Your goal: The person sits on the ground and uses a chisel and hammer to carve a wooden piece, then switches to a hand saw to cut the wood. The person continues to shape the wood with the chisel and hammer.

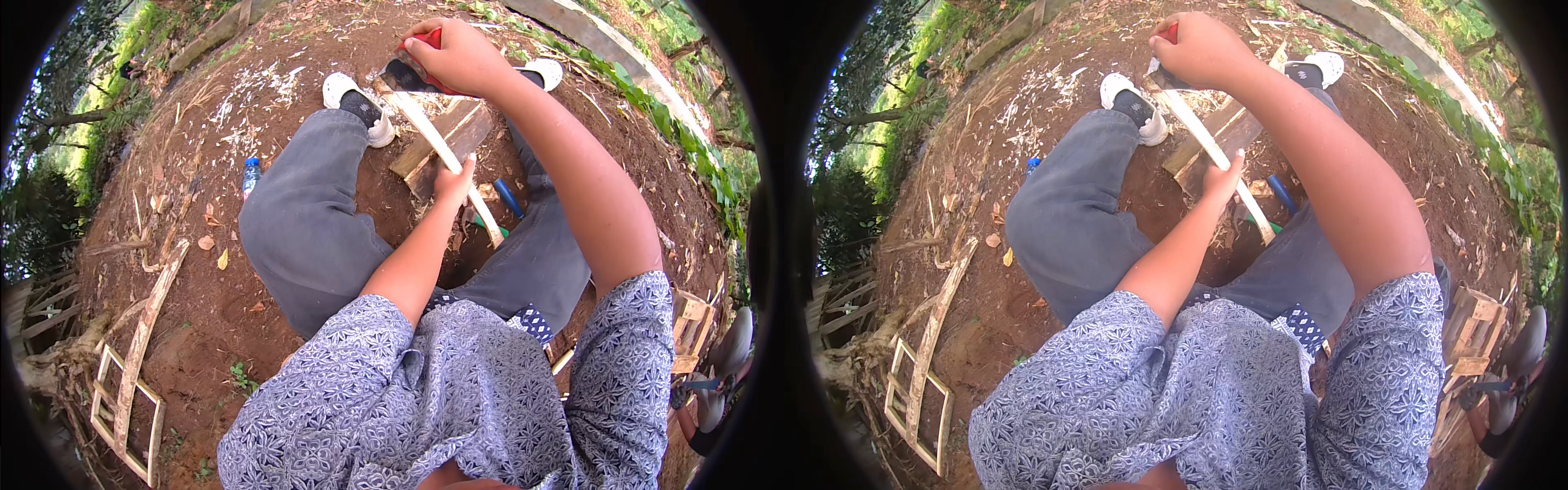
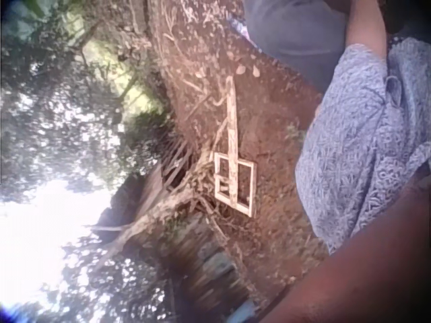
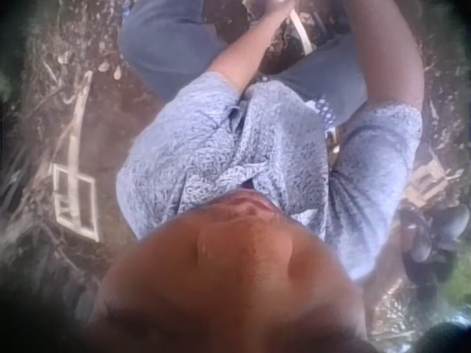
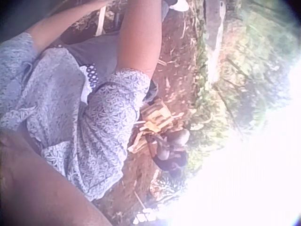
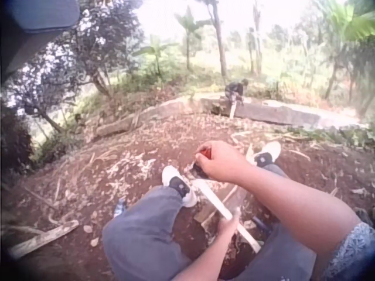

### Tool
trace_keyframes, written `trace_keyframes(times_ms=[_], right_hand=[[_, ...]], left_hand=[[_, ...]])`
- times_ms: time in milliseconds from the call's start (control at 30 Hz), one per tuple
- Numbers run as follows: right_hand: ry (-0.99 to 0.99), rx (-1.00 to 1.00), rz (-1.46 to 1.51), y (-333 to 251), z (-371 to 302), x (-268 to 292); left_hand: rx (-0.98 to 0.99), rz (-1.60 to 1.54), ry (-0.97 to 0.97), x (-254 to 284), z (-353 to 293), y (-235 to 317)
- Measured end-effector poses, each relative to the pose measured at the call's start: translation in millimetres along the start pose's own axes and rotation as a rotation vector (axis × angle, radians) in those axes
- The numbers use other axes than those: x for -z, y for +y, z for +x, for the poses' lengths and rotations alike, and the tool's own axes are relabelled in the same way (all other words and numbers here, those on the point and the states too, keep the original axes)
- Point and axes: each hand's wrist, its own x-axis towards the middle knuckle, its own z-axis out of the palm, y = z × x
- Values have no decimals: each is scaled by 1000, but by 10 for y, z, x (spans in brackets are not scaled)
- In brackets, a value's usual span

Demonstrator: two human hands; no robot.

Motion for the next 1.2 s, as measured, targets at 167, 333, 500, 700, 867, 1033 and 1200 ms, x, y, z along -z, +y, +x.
trace_keyframes(times_ms=[167,333,500,700,867,1033,1200], right_hand=[[-101,-243,150,-95,74,249],[-177,-166,109,-199,149,263],[-194,-23,337,-155,223,106],[-127,-102,1127,-129,-144,14],[11,-128,878,-382,-301,288],[19,-147,742,-399,-431,492],[102,-226,675,-319,-365,284]], left_hand=[[-296,90,316,651,-110,561],[-843,-159,609,1111,806,1474],[-1002,-287,-12,1299,1457,1925],[-713,-727,-47,1092,1484,1932],[-655,-471,126,1037,1274,1978],[-628,-278,484,693,1092,2247],[-663,-318,471,744,1075,2058]])
